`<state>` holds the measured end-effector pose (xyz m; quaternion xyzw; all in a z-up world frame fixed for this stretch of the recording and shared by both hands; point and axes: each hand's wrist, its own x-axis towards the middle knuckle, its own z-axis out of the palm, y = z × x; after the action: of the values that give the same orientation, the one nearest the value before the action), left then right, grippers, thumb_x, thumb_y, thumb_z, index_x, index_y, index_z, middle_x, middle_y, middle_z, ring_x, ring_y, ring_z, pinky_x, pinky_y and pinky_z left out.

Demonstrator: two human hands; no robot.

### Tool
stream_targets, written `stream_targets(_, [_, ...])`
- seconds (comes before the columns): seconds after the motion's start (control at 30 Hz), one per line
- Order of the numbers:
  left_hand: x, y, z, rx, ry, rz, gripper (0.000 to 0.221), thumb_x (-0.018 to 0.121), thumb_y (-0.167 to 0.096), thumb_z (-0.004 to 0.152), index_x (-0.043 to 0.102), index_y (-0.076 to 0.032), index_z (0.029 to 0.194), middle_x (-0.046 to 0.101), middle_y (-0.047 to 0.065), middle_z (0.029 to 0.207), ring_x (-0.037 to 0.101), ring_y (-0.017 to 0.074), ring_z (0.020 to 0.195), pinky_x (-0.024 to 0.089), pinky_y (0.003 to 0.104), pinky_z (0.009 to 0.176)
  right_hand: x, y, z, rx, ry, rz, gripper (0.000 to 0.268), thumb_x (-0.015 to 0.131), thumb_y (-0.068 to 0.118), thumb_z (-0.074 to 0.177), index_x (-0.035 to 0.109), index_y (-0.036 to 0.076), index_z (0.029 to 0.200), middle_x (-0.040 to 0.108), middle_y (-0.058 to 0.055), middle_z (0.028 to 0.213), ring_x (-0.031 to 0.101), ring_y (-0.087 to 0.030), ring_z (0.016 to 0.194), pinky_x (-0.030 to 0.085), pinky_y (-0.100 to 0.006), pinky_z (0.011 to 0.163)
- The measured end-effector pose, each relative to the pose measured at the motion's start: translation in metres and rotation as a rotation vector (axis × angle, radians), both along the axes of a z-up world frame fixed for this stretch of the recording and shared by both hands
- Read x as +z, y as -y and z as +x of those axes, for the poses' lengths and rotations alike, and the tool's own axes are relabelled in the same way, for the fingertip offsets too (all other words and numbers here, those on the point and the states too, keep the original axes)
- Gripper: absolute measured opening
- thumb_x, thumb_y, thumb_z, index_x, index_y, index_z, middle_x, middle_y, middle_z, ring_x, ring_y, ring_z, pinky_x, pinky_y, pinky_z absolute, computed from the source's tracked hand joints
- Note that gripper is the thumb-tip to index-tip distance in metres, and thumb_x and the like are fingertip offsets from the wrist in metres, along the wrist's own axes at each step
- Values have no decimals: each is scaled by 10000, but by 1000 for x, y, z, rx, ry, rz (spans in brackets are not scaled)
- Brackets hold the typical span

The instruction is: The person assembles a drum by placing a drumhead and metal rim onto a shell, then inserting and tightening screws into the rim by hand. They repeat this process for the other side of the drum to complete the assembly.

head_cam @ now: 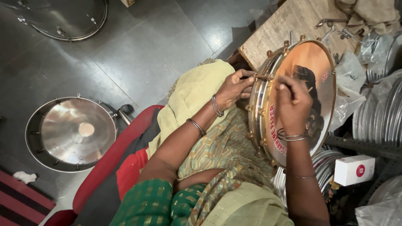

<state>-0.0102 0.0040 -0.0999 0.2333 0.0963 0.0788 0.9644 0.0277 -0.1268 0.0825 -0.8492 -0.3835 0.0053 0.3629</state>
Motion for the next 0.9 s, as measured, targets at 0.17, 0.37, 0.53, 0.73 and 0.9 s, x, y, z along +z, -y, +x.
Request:
stream_targets(0.17, [1, 0, 2, -1, -7, 27, 298, 684, -237, 988, 593, -86, 1228, 707, 6, 982, 693, 67, 799, 593, 225, 691, 6, 16, 0, 29, -17, 74, 254, 566, -60, 1034, 617, -29, 1281, 676, -133, 1289, 684, -205, 1175, 561, -294, 1048])
stream_targets(0.37, [-1, 2, 2, 0, -12, 0, 277, 685, -233, 997, 594, -85, 1212, 702, 12, 979, 690, 72, 811, 599, 239, 716, 6, 17, -21, -48, 25, 221, 245, 475, -56, 1032, 500, -25, 1273, 583, -147, 1388, 611, -203, 1239, 510, -312, 1095])
stream_targets(0.53, [-1, 3, 4, -7, 12, -13, 251, 658, -232, 988, 579, -99, 1186, 719, 19, 981, 716, 97, 825, 593, 255, 709, 3, 18, -25, 83, 313, -190, 245, 559, -85, 988, 661, 8, 1190, 660, -176, 1298, 630, -323, 1237, 485, -396, 1088])
stream_targets(0.73, [-6, 6, 6, 12, 1, -13, 278, 676, -224, 1005, 596, -78, 1228, 705, 24, 991, 691, 77, 796, 592, 237, 694, 4, 32, -11, 18, 283, -129, 249, 574, -77, 1005, 685, 41, 1194, 681, -157, 1217, 666, -279, 1164, 521, -373, 1038])
stream_targets(0.9, [-3, 6, 5, 30, 31, -63, 306, 684, -215, 1006, 575, -61, 1246, 704, 35, 1003, 696, 84, 801, 586, 236, 681, -13, 65, 16, -131, -16, 72, 239, 550, -46, 1054, 647, -21, 1272, 662, -106, 1229, 657, -162, 1087, 536, -281, 968])
